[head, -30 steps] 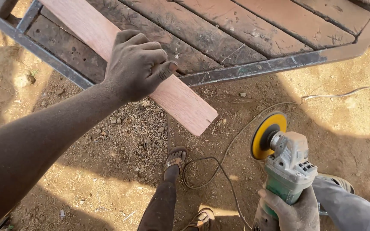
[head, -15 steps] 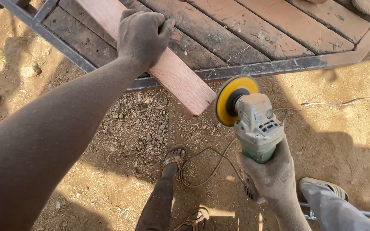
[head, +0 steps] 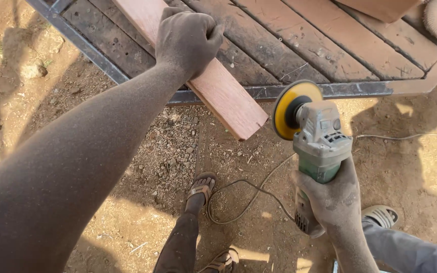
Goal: Sanding the edges and surfaces of wooden planks using an angle grinder
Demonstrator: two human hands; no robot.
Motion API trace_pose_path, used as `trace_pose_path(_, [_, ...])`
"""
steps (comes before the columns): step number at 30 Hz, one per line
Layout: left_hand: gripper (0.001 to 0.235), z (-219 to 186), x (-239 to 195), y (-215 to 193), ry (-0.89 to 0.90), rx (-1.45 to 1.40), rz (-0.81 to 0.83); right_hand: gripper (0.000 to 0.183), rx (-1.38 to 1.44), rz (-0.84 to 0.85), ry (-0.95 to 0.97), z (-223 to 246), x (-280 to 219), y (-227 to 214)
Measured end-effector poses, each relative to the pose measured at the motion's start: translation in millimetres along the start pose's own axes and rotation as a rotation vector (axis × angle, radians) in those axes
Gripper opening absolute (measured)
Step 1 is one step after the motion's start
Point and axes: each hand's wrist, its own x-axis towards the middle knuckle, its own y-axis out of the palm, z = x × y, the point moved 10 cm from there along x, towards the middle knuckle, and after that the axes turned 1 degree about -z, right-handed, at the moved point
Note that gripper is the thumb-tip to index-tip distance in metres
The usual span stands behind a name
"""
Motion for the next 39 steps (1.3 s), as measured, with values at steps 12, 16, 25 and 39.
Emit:
trace_pose_path(12, [0.059, 3, -2, 4, 0.000, -0.024, -0.030, 0.057, -0.230, -0.015, -0.074, 5, -4, 8])
trace_pose_path(16, [0.061, 3, 1, 4, -0.005, 0.003, -0.032, 0.059, -0.158, -0.056, -0.118, 12, -6, 6])
trace_pose_path(25, [0.059, -4, 0, 0, 0.007, -0.012, 0.021, 0.058, -0.200, -0.064, -0.101, 11, -8, 6])
trace_pose_path(39, [0.059, -1, -1, 3, 0.030, 0.054, -0.016, 0.057, -0.208, -0.030, -0.142, 17, -11, 10])
